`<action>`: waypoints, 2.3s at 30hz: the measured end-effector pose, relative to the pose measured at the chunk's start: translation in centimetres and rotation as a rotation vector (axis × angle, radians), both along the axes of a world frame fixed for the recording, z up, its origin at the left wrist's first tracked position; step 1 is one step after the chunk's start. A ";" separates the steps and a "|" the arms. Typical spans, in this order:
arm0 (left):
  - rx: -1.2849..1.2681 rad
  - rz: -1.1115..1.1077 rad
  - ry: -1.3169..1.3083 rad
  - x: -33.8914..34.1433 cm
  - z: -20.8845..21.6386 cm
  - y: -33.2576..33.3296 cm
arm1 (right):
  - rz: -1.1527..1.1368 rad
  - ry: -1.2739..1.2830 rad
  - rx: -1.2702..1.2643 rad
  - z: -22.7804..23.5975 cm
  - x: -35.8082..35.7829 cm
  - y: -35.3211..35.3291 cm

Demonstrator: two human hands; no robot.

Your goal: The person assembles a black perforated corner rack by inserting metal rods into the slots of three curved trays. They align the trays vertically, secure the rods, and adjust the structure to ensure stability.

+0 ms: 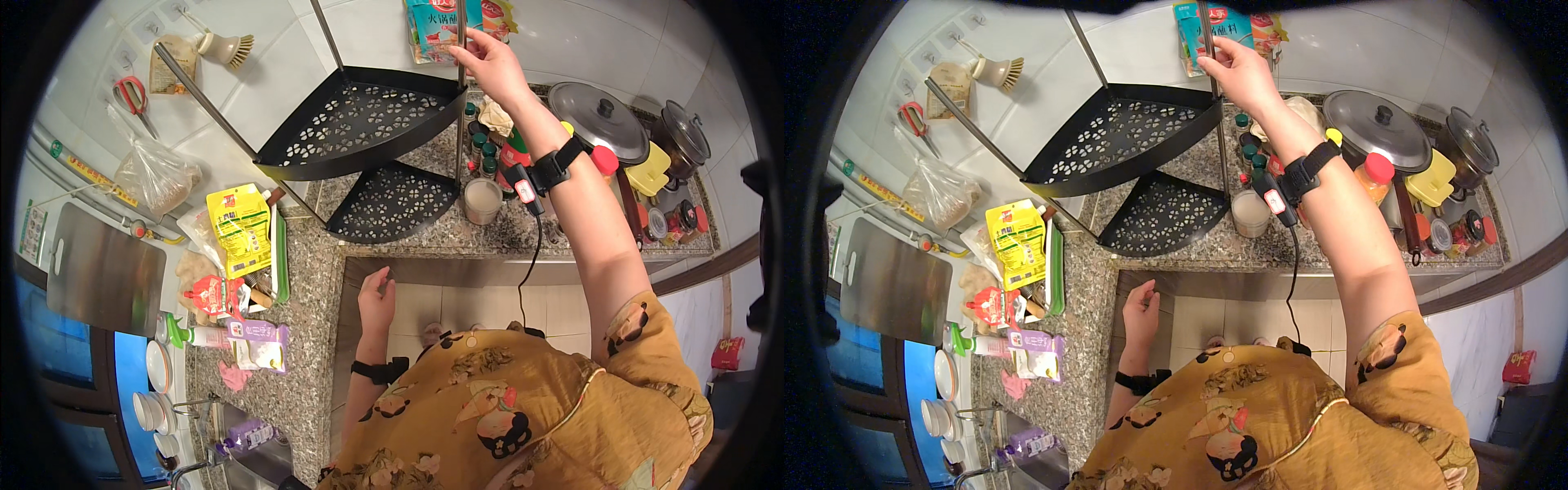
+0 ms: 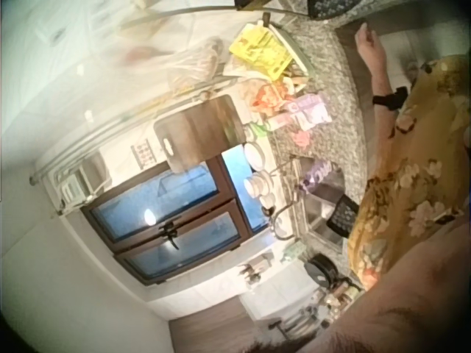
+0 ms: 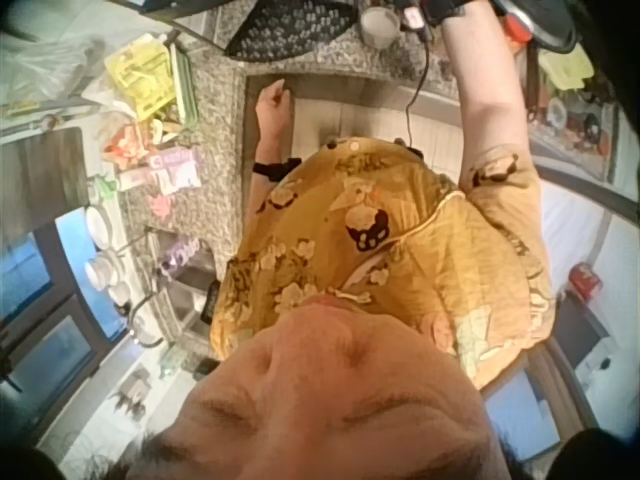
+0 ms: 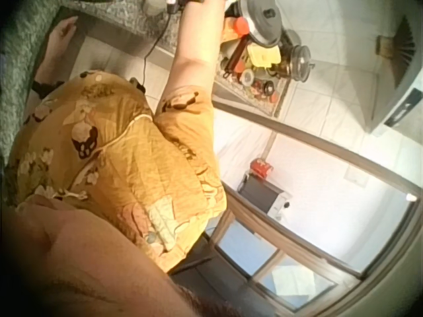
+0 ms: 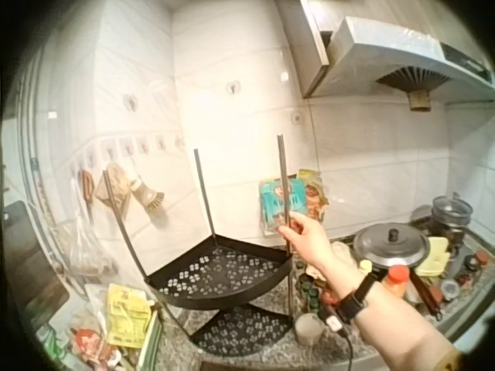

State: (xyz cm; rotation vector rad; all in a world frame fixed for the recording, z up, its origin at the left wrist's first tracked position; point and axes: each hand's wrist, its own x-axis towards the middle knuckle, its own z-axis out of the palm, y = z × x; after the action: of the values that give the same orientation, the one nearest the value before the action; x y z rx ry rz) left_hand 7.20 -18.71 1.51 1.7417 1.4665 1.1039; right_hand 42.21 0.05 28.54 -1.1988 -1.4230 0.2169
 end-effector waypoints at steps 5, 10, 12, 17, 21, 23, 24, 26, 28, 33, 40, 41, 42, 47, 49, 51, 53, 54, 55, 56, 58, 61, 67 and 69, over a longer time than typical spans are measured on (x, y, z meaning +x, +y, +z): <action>-0.023 -0.001 -0.009 0.0 -0.4 0.1 | -0.013 -0.065 -0.053 0.2 0.1 0.0; -0.043 -0.013 0.028 0.0 -1.0 0.2 | 0.024 -0.057 -0.010 -0.5 0.2 0.2; -0.042 -0.015 0.022 0.1 -1.3 0.2 | 0.043 -0.046 -0.001 -0.7 0.3 0.4; -0.023 -0.015 0.031 0.2 -1.2 0.3 | 0.087 0.041 -0.012 -0.5 0.0 0.2; -0.027 -0.023 0.059 0.2 -1.1 0.4 | 0.066 0.034 -0.010 -0.4 -0.1 0.1; -0.024 -0.025 0.061 0.1 -1.5 0.4 | 0.061 0.030 -0.007 -0.6 0.0 0.2; -0.024 -0.022 0.058 0.1 -1.6 0.4 | 0.066 0.034 -0.005 -0.6 0.1 0.2; -0.025 -0.015 0.052 0.0 -1.8 0.3 | 0.077 0.041 -0.002 -0.7 0.0 0.2; -0.006 -0.018 0.053 -0.1 -2.3 0.4 | 0.055 0.015 -0.010 -0.7 0.1 0.2; -0.041 -0.009 0.064 0.0 -2.4 0.1 | 0.063 0.013 -0.044 -0.5 0.1 -0.1; -0.030 -0.022 0.055 0.1 -2.9 -0.1 | 0.074 0.004 -0.031 -1.0 0.4 0.1; -0.034 -0.022 0.050 0.1 -3.0 -0.1 | 0.073 0.000 -0.038 -1.0 0.4 0.1; -0.034 -0.021 0.049 0.1 -3.1 -0.1 | 0.073 0.001 -0.049 -1.0 0.4 0.1; -0.068 -0.006 0.044 0.3 -2.8 -0.2 | 0.088 0.034 -0.073 -0.9 0.2 -0.2; -0.074 -0.002 0.046 0.4 -2.8 -0.2 | 0.090 0.024 -0.063 -1.0 0.4 0.0; -0.074 -0.001 0.047 0.5 -2.8 -0.1 | 0.090 0.015 -0.055 -1.1 0.5 0.0; -0.069 -0.001 0.048 0.4 -3.1 -0.1 | 0.092 0.006 -0.051 -1.2 0.5 0.0; -0.055 -0.006 0.058 0.4 -3.2 -0.1 | 0.092 0.001 -0.061 -1.2 0.5 -0.1; -0.041 -0.012 0.068 0.3 -3.2 -0.1 | 0.092 -0.005 -0.071 -1.1 0.5 -0.2; -0.027 -0.018 0.078 0.3 -3.3 -0.1 | 0.092 -0.011 -0.081 -1.1 0.6 -0.2; -0.022 -0.018 0.063 0.3 -3.3 -0.1 | 0.080 -0.018 -0.071 -1.3 0.6 -0.2; -0.014 -0.019 0.048 0.3 -3.5 -0.1 | 0.069 -0.030 -0.072 -1.6 0.8 -0.2; -0.055 -0.010 0.047 0.5 -3.2 -0.3 | 0.074 -0.055 -0.112 -1.6 0.7 -1.0; -0.065 -0.010 0.057 0.6 -3.0 -0.3 | 0.081 -0.059 -0.120 -1.4 0.7 -1.7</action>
State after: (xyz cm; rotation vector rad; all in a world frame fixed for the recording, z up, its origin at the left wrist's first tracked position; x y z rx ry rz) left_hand 7.76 -19.00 -1.47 1.7467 1.5097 0.9981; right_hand 42.89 -1.60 27.16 -1.2555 -1.5288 0.3295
